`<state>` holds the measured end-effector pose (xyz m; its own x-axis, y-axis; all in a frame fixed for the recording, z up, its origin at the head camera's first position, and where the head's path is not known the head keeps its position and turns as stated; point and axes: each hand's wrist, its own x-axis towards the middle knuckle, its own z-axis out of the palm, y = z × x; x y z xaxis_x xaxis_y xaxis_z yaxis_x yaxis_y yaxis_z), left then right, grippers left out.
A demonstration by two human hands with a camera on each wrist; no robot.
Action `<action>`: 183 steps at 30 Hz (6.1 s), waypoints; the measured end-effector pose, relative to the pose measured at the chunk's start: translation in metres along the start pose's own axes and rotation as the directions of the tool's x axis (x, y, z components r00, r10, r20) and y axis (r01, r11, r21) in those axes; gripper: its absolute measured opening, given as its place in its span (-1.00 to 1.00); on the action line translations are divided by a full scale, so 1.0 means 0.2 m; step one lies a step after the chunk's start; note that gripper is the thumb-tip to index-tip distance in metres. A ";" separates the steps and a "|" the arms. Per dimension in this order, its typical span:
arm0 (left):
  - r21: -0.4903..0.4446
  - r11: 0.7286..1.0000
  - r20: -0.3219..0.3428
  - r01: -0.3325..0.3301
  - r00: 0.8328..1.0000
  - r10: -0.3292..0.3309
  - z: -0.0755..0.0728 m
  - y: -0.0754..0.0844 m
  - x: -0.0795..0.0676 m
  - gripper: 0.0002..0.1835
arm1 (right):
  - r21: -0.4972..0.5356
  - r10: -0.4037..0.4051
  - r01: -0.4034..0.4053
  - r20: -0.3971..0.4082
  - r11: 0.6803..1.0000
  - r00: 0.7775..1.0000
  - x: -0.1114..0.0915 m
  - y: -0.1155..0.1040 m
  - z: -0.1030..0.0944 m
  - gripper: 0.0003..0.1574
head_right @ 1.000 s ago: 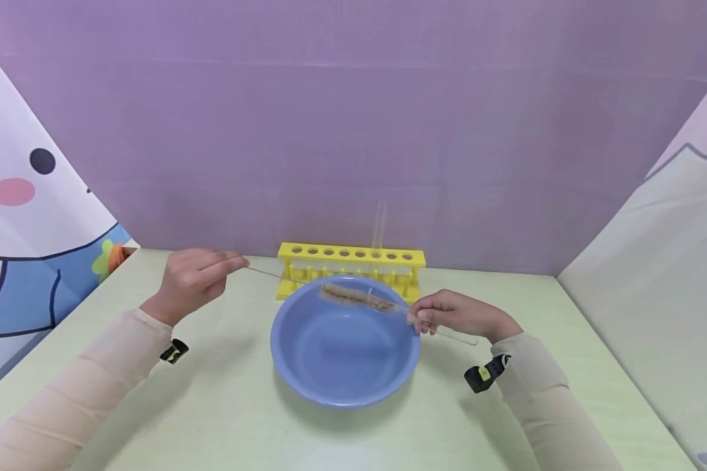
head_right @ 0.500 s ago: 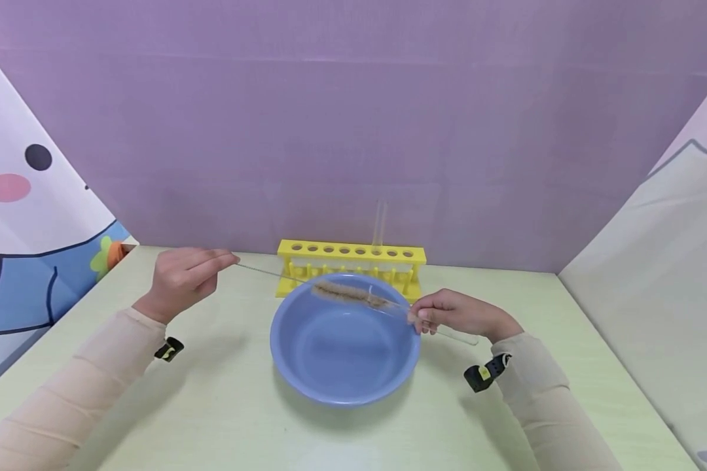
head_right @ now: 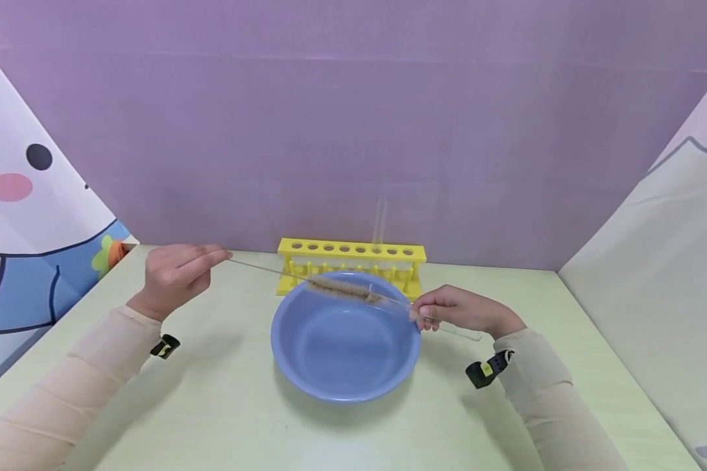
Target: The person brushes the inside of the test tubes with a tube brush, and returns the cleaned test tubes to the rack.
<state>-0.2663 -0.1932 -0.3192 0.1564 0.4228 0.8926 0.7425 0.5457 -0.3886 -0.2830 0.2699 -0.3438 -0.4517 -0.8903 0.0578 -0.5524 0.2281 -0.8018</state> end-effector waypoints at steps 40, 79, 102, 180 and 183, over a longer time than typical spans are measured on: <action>0.043 0.993 -0.132 0.107 0.986 -0.101 0.01 -0.02 0.04 -0.63 | -0.027 0.003 -0.004 -0.022 1.000 1.000 -0.04 0.00 -0.03 -0.69; 0.038 0.994 -0.136 0.101 0.986 -0.095 0.00 0.00 0.03 -0.64 | -0.039 -0.008 0.007 -0.027 0.999 1.000 0.00 -0.03 -0.03 -0.69; 0.031 0.994 -0.099 0.100 0.990 -0.097 -0.01 -0.01 0.05 -0.65 | -0.069 -0.044 0.043 -0.020 0.997 0.999 0.00 -0.08 -0.06 -0.71; -0.064 0.913 0.428 0.404 0.837 -0.340 0.03 0.18 0.16 -0.54 | -0.151 0.076 -0.106 -0.191 0.983 0.979 0.02 -0.09 0.07 -0.79; -0.045 0.877 0.487 0.478 0.777 -0.399 0.03 0.19 0.17 -0.55 | -0.170 0.087 -0.123 -0.205 0.978 0.975 0.02 -0.09 0.08 -0.79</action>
<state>-0.2362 -0.1537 -0.3048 -0.4915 0.4632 0.7375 0.7555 0.6481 0.0964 -0.2642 0.2557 -0.3379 -0.6319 -0.7673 0.1090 -0.6037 0.3992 -0.6901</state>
